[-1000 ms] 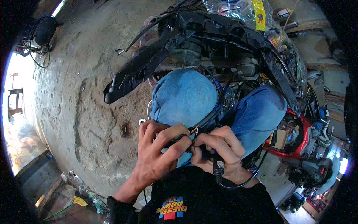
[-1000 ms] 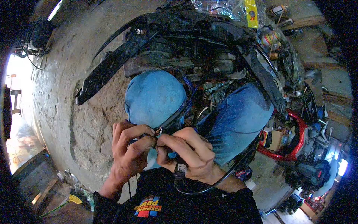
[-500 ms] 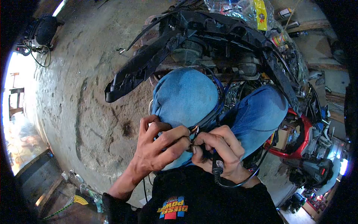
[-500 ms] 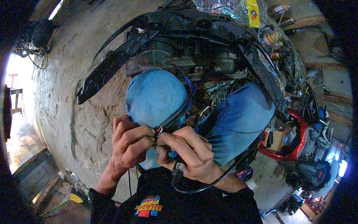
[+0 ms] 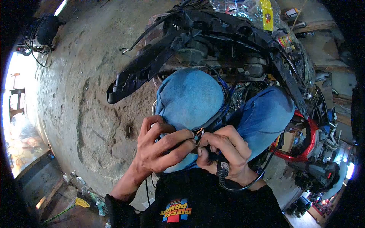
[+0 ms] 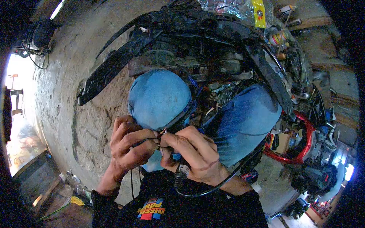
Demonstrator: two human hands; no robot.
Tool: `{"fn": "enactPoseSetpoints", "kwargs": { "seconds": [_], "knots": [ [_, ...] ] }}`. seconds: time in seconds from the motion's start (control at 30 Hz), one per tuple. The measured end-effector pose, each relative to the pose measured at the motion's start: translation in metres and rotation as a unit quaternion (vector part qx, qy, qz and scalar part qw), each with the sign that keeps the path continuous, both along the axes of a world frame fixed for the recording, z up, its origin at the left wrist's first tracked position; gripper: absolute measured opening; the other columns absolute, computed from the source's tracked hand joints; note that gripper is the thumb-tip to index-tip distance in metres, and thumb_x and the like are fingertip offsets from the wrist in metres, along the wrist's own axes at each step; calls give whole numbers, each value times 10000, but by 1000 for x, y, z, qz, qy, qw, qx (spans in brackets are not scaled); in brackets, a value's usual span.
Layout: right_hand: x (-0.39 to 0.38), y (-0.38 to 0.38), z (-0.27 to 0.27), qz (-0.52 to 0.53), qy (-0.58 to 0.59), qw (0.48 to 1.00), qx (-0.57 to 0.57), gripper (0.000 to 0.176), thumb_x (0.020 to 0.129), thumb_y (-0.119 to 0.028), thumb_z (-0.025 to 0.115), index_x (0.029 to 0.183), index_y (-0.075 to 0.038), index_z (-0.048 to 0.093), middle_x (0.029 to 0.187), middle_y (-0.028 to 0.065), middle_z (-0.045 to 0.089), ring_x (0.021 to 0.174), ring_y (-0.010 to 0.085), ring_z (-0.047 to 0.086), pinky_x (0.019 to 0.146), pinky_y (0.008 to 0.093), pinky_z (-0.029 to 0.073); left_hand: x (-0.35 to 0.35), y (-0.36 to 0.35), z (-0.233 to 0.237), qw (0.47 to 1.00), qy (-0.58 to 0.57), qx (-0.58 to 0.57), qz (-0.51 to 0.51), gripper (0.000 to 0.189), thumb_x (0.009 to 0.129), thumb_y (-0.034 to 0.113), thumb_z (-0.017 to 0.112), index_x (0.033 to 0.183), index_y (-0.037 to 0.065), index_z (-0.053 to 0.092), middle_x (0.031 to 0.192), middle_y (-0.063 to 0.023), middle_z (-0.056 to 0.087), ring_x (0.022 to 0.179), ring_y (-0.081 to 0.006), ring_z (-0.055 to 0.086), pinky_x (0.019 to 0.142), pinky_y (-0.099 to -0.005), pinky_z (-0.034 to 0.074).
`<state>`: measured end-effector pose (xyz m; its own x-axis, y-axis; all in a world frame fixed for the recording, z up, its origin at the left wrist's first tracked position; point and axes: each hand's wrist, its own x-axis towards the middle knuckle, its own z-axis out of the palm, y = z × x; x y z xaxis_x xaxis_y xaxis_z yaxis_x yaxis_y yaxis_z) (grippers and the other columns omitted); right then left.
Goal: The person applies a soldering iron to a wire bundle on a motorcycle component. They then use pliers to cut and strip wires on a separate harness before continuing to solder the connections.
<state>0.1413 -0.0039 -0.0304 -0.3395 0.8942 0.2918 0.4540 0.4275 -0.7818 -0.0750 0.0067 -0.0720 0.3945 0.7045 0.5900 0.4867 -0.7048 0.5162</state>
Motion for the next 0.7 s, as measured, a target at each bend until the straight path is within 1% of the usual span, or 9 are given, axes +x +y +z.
{"fn": "enactPoseSetpoints", "kwargs": {
  "seconds": [0.13, 0.23, 0.33, 0.43, 0.53, 0.6, 0.7],
  "knots": [
    [-3, -1, -1, -12, -9, 1000, 10, 428, 719, -37, 841, 1125, 6, 712, 929, 84, 658, 745, 220, 691, 633, 321, 570, 0, 0, -3, 1000, -11, 6, -1, 284, 771, 192, 699, 1055, 197, 684, 1119, 25, 707, 808, -180, 601, 766, -387, 481],
    [-2, -1, -3, -16, -10, 1000, 18, 413, 728, -37, 836, 1120, 5, 713, 926, 79, 658, 746, 212, 691, 631, 318, 569, -3, 1, -11, 999, -24, 14, -17, 308, 773, 187, 736, 1077, 187, 689, 1146, -10, 699, 787, -177, 603, 770, -391, 481],
    [-2, -2, -3, -9, 4, 1000, 15, 386, 737, -21, 823, 1107, 3, 713, 922, 74, 657, 747, 205, 692, 630, 314, 569, 2, -4, -13, 997, -68, -14, 23, 338, 753, 185, 783, 1084, 178, 711, 1171, -48, 689, 753, -174, 598, 779, -398, 481],
    [-1, -3, -2, -8, 19, 1000, 8, 349, 749, -7, 814, 1084, -3, 714, 921, 66, 660, 747, 200, 693, 629, 309, 568, 4, -7, -16, 997, -72, -9, 39, 368, 730, 168, 823, 1088, 173, 737, 1165, -66, 686, 718, -173, 588, 798, -406, 478],
    [0, -4, -1, -12, 21, 1000, 8, 320, 757, -1, 814, 1061, -12, 715, 925, 60, 660, 743, 196, 693, 625, 306, 567, 2, -7, -8, 995, -84, -42, 31, 362, 749, 165, 829, 1103, 182, 753, 1112, -45, 679, 746, -170, 581, 810, -392, 462],
    [3, -3, -4, -3, 35, 999, 7, 300, 761, 0, 816, 1045, -17, 719, 928, 57, 660, 731, 193, 690, 614, 303, 565, -2, -5, -3, 997, -56, -52, 9, 375, 760, 173, 829, 1127, 189, 752, 1079, -25, 660, 771, -172, 579, 816, -382, 448],
    [2, -4, -10, -7, 45, 998, 44, 280, 761, 9, 813, 1026, -22, 729, 918, 62, 661, 699, 188, 682, 592, 299, 560, -5, -2, 6, 996, -25, -90, -14, 380, 768, 191, 819, 1141, 195, 748, 1043, -2, 627, 813, -173, 574, 822, -366, 432]
  ]
}}
